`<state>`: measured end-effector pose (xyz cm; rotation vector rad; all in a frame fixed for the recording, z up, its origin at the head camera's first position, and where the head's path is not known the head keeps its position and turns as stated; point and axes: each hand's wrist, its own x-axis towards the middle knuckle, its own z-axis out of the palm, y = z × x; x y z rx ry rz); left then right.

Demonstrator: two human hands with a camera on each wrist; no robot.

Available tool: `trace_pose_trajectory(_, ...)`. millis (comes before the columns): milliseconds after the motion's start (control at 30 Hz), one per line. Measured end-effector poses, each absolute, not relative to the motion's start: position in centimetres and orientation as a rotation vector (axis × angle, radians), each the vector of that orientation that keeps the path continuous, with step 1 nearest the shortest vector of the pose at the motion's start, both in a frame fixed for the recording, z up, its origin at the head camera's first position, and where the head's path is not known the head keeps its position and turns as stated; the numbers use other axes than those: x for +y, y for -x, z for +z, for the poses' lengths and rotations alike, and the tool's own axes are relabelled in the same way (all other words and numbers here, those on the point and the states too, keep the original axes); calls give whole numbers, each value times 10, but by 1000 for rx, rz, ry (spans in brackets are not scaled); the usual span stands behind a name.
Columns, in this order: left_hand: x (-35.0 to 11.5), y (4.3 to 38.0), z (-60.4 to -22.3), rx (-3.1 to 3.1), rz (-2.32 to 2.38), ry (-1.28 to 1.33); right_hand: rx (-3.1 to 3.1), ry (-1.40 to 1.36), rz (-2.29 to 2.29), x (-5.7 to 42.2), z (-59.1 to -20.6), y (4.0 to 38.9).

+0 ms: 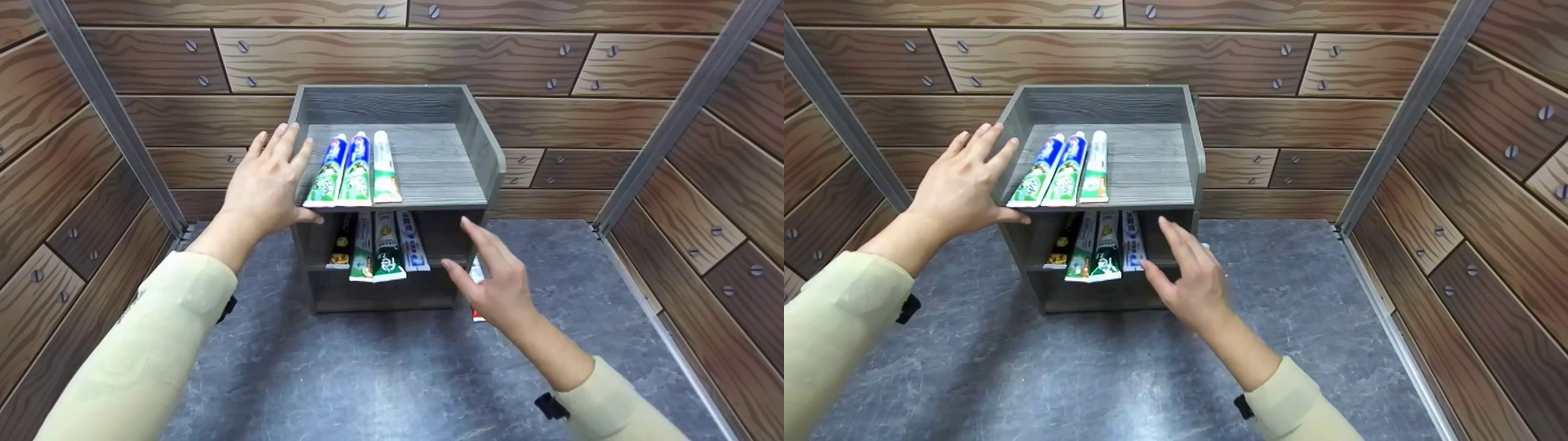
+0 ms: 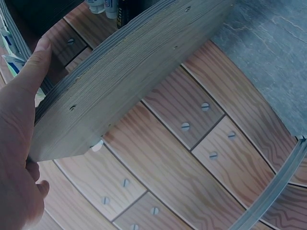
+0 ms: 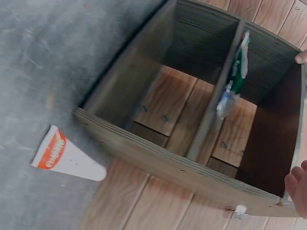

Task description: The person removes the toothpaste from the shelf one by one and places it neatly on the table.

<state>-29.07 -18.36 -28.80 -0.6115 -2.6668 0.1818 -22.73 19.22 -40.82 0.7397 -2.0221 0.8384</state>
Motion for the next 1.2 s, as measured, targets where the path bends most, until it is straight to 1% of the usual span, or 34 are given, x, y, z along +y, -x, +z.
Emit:
trace_pose_trajectory(300,-184,291,-287,-2672,185,606,-2004,-773,793,180,-383,237)
trace_pose_trajectory(900,-182,291,-288,-2656,199,611,-2071,-822,688,160,-352,258)
trace_pose_trajectory(1200,-183,291,-288,-2673,210,603,-2168,-826,685,146,-342,270)
